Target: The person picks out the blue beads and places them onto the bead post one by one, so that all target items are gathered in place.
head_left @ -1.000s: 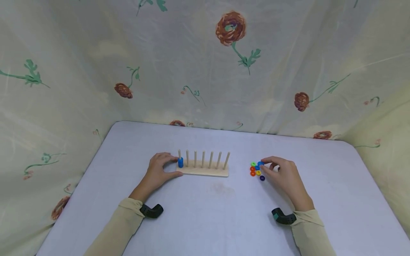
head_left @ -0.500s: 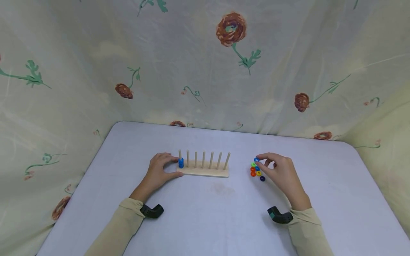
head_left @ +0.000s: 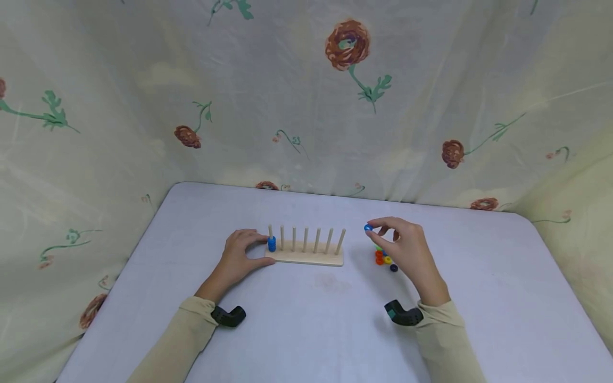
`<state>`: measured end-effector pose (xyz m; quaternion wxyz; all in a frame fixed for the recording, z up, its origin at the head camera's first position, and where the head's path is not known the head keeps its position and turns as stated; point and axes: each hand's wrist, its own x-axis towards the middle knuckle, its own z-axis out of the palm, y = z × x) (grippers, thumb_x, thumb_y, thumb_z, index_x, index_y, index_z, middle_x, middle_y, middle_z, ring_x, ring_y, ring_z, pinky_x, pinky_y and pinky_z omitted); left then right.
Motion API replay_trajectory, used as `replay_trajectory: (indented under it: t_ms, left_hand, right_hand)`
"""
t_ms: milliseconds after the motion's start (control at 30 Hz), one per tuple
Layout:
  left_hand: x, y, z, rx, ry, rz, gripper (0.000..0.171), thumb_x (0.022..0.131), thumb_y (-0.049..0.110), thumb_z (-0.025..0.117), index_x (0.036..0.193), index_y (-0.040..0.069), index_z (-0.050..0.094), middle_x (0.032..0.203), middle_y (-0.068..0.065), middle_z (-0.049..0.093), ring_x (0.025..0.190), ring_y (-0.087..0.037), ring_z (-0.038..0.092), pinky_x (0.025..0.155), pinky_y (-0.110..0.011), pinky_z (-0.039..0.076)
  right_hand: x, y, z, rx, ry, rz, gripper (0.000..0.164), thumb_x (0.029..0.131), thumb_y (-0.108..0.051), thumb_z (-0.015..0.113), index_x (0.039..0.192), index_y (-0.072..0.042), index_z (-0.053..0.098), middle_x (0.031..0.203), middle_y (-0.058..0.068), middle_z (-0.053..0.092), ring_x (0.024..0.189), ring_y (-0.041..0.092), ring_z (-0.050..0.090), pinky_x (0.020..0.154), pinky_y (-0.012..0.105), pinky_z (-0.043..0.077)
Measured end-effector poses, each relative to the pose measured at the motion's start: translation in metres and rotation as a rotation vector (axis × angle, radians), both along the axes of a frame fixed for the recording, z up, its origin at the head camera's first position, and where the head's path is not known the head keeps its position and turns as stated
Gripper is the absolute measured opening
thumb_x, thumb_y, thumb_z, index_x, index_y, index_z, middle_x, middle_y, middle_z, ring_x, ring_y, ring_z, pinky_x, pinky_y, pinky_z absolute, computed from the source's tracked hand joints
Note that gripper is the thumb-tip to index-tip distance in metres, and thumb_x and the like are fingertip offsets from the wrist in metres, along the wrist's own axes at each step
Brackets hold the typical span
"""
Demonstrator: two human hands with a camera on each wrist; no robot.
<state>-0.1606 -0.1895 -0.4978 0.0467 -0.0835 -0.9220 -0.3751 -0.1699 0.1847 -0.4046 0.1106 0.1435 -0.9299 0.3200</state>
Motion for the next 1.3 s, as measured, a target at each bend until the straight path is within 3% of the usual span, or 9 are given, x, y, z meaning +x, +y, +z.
replay_trajectory:
  t_ms: [400, 600, 900, 1300]
  left_hand:
    - [0.0, 0.001, 0.0, -0.006, -0.007, 0.007, 0.056, 0.075, 0.033, 0.093, 0.124, 0.013, 0.074, 0.139, -0.015, 0.065, 0.14, -0.036, 0.048, 0.122, -0.062, 0.029]
    - [-0.001, 0.0, -0.002, -0.007, -0.004, 0.007, 0.056, 0.075, 0.033, 0.093, 0.124, 0.013, 0.074, 0.139, -0.014, 0.065, 0.139, -0.035, 0.048, 0.121, -0.062, 0.03]
    - [0.0, 0.0, -0.001, -0.012, -0.008, 0.007, 0.055, 0.076, 0.033, 0.093, 0.124, 0.013, 0.074, 0.139, -0.014, 0.065, 0.139, -0.035, 0.048, 0.121, -0.062, 0.03]
    - [0.0, 0.0, -0.001, -0.017, -0.004, 0.006, 0.055, 0.077, 0.034, 0.092, 0.124, 0.014, 0.074, 0.139, -0.014, 0.065, 0.14, -0.036, 0.047, 0.121, -0.063, 0.028]
  right_hand:
    - [-0.007, -0.038, 0.008, -0.095, 0.084, 0.129, 0.022, 0.092, -0.018, 0.08, 0.112, -0.011, 0.079, 0.105, 0.004, 0.079, 0.092, 0.019, 0.069, 0.074, 0.038, 0.056]
    - [-0.009, -0.06, 0.011, -0.128, 0.086, 0.173, 0.021, 0.091, -0.017, 0.081, 0.111, -0.011, 0.08, 0.102, 0.004, 0.08, 0.093, 0.02, 0.07, 0.077, 0.037, 0.056]
    - [-0.009, -0.09, 0.014, -0.167, 0.058, 0.235, 0.02, 0.091, -0.018, 0.081, 0.11, -0.011, 0.08, 0.104, 0.004, 0.079, 0.096, 0.023, 0.071, 0.081, 0.046, 0.059]
    - [-0.012, -0.126, 0.012, -0.163, 0.034, 0.311, 0.021, 0.093, -0.022, 0.079, 0.112, -0.014, 0.08, 0.109, 0.001, 0.079, 0.1, 0.017, 0.07, 0.084, 0.038, 0.06]
